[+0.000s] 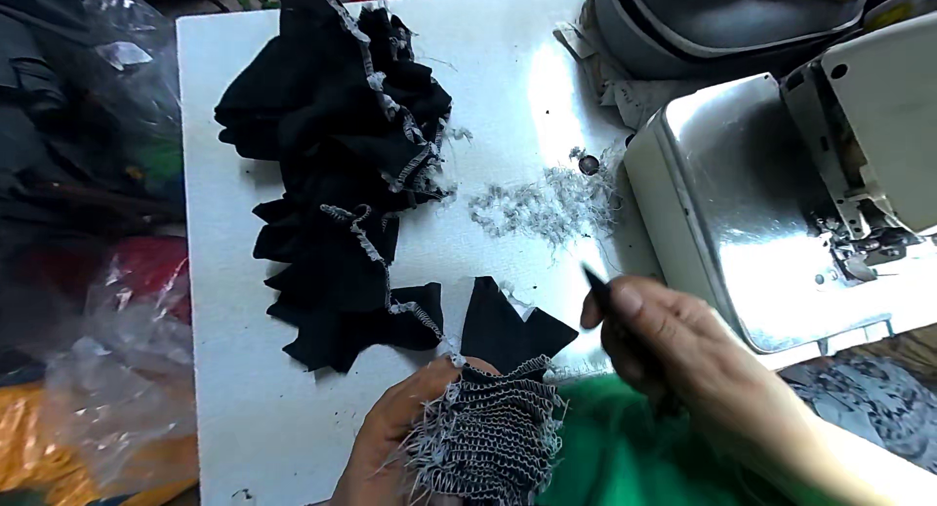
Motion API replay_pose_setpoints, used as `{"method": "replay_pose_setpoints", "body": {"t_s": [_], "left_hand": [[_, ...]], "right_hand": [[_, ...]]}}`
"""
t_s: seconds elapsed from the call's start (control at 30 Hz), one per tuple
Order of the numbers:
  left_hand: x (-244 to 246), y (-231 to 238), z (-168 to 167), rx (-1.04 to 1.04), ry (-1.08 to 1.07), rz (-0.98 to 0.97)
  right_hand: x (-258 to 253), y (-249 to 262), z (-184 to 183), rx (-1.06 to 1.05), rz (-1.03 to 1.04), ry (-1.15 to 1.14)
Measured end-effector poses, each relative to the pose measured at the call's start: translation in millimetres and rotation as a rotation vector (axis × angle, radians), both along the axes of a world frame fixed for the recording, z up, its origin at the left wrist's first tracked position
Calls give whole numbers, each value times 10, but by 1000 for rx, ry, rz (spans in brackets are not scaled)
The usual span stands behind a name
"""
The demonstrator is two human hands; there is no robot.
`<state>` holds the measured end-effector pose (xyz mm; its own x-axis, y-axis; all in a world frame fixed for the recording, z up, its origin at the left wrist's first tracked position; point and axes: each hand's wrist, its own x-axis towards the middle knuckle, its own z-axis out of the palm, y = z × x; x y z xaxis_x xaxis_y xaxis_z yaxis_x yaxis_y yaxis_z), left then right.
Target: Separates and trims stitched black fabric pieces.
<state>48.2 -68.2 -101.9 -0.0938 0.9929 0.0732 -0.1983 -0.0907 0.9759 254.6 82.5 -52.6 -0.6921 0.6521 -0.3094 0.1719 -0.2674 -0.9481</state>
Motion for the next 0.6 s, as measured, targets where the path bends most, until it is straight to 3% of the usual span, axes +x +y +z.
{"method": "replay_pose_setpoints", "body": {"t_s": [0.07,0.17,0.27,0.43,0.5,0.6], "left_hand": [[-16,-18,-16,-13,8,8],[-42,-31,-33,-23,35,19],[-82,-108,-40,-16,159,49],[-57,-230,-8,25,436,61],[-13,-283,36,30,522,62],[26,-366,85,41,645,111]], "right_hand": [[-9,90,-4,8,-121,-36],[-47,149,-68,13,-136,-115],[-158,150,-200,-5,63,-278],[-492,217,-470,-241,360,-400],[-548,268,-586,-220,291,-355],[-579,376,-578,-113,-46,-267]]}}
